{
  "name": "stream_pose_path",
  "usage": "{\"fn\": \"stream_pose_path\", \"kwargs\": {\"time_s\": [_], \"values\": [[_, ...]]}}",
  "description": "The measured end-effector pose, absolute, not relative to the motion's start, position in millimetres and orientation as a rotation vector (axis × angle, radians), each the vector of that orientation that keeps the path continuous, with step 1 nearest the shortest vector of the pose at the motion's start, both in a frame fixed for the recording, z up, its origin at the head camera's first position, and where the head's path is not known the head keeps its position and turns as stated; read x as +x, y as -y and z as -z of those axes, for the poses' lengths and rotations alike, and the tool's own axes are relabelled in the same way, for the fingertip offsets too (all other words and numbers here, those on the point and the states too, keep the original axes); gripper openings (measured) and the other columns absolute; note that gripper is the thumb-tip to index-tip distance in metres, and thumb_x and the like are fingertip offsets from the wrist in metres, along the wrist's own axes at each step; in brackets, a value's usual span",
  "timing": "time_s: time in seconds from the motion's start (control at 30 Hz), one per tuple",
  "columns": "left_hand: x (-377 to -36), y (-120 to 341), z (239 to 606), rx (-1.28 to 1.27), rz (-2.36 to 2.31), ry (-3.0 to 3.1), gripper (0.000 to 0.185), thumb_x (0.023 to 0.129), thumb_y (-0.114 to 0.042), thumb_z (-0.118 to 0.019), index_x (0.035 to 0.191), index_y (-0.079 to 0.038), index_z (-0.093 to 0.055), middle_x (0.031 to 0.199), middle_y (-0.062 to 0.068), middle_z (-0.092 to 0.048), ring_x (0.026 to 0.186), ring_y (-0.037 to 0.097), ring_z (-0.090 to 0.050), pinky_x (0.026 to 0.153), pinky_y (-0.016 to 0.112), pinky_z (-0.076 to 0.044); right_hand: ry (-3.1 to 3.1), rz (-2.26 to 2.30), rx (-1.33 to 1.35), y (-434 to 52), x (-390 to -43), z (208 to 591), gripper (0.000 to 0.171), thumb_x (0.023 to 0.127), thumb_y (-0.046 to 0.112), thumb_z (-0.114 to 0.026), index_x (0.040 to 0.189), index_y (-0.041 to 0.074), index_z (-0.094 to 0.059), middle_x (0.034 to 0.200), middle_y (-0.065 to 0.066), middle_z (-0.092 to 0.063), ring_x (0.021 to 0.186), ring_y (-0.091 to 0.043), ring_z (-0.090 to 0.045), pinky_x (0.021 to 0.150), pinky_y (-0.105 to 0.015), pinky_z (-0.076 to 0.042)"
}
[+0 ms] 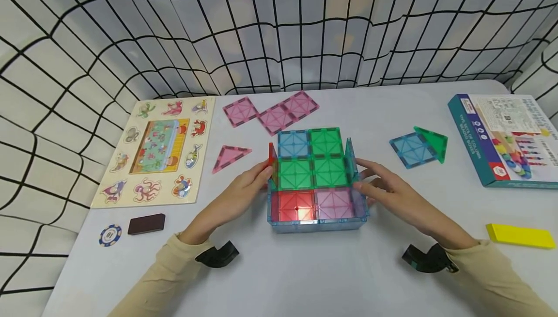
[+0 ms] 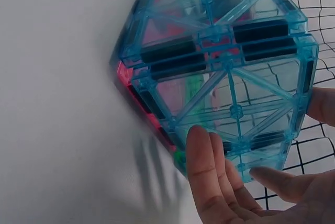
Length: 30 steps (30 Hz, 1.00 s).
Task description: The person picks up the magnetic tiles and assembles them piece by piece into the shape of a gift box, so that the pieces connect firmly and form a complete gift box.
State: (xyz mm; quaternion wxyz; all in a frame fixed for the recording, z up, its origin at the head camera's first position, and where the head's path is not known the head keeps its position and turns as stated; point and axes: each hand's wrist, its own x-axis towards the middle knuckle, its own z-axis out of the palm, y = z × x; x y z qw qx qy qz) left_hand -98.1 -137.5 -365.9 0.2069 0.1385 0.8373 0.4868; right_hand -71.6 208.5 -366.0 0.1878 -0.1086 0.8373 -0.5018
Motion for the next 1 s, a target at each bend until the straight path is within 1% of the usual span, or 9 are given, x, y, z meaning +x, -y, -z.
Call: {"fn": "stream_pose_path", "kwargs": {"time_s": [0.13, 0.27, 0.37, 0.47, 0.53, 0.7, 0.83, 0.9, 1.0], "values": [[-98, 136, 364, 0.349, -1.354, -2.328, 0.061, 0.115, -0.037, -0.035, 0.161, 0.004, -0.032, 0.153, 0.022, -0.051, 0.133, 0.036, -0.055, 0.113, 0.058, -0.043, -2.388, 1.378, -0.331, -210, -72, 363, 0.066, 0.110, 0.030, -0.054, 0.164, 0.008, -0.026, 0.144, -0.022, -0.048, 0.102, -0.024, -0.066, 0.093, -0.057, -0.054], [-95, 133, 362, 0.351, -1.343, -2.311, 0.062, 0.114, -0.037, -0.037, 0.161, 0.004, -0.032, 0.152, 0.020, -0.052, 0.134, 0.035, -0.053, 0.113, 0.058, -0.043, -2.545, 1.305, -0.413, -211, -78, 346, 0.055, 0.110, 0.024, -0.054, 0.158, 0.004, -0.035, 0.141, -0.023, -0.047, 0.114, -0.034, -0.060, 0.096, -0.056, -0.051], [-93, 133, 361, 0.344, -1.332, -2.309, 0.063, 0.114, -0.039, -0.038, 0.161, 0.003, -0.032, 0.152, 0.019, -0.050, 0.135, 0.034, -0.051, 0.113, 0.058, -0.042, -2.678, 1.227, -0.574, -205, -92, 323, 0.043, 0.106, 0.014, -0.062, 0.146, 0.001, -0.050, 0.138, -0.020, -0.051, 0.121, -0.039, -0.056, 0.100, -0.058, -0.050], [-91, 133, 361, 0.304, -1.329, -2.293, 0.064, 0.114, -0.041, -0.038, 0.160, 0.002, -0.034, 0.152, 0.019, -0.049, 0.134, 0.034, -0.052, 0.114, 0.058, -0.042, -2.698, 1.114, -0.837, -185, -113, 299, 0.031, 0.100, 0.006, -0.070, 0.130, 0.004, -0.064, 0.129, -0.013, -0.057, 0.114, -0.033, -0.060, 0.093, -0.053, -0.055], [-90, 135, 362, 0.282, -1.343, -2.263, 0.064, 0.113, -0.041, -0.039, 0.160, 0.002, -0.035, 0.152, 0.019, -0.048, 0.135, 0.034, -0.052, 0.114, 0.058, -0.041, -2.654, 1.016, -1.050, -162, -129, 288, 0.025, 0.096, 0.001, -0.074, 0.120, 0.006, -0.070, 0.123, -0.009, -0.061, 0.113, -0.028, -0.060, 0.093, -0.048, -0.056], [-88, 140, 363, 0.304, -1.435, -2.158, 0.065, 0.112, -0.039, -0.042, 0.160, 0.004, -0.034, 0.153, 0.020, -0.048, 0.139, 0.036, -0.047, 0.115, 0.058, -0.041, -2.479, 0.607, -1.503, -103, -164, 278, 0.029, 0.091, 0.003, -0.080, 0.119, 0.008, -0.072, 0.124, -0.008, -0.063, 0.121, -0.025, -0.058, 0.105, -0.041, -0.052], [-89, 141, 363, 0.298, -1.462, -2.114, 0.066, 0.111, -0.038, -0.044, 0.160, 0.004, -0.033, 0.155, 0.018, -0.047, 0.142, 0.036, -0.045, 0.117, 0.056, -0.040, -2.382, 0.291, -1.661, -68, -180, 278, 0.037, 0.090, 0.010, -0.084, 0.126, 0.011, -0.074, 0.124, -0.007, -0.066, 0.118, -0.023, -0.063, 0.103, -0.037, -0.053], [-90, 141, 362, 0.282, -1.466, -2.107, 0.064, 0.111, -0.037, -0.045, 0.159, 0.005, -0.036, 0.155, 0.018, -0.048, 0.143, 0.035, -0.045, 0.117, 0.055, -0.041, -2.331, 0.188, -1.682, -55, -184, 280, 0.033, 0.091, 0.014, -0.084, 0.123, 0.013, -0.077, 0.120, -0.005, -0.068, 0.114, -0.020, -0.064, 0.100, -0.034, -0.054], [-90, 140, 360, 0.272, -1.481, -2.096, 0.060, 0.111, -0.036, -0.045, 0.155, 0.006, -0.041, 0.153, 0.017, -0.051, 0.141, 0.034, -0.048, 0.115, 0.052, -0.043, -2.271, 0.124, -1.731, -43, -186, 285, 0.017, 0.092, 0.017, -0.083, 0.109, 0.015, -0.084, 0.107, -0.001, -0.073, 0.104, -0.018, -0.067, 0.091, -0.031, -0.057]]}}
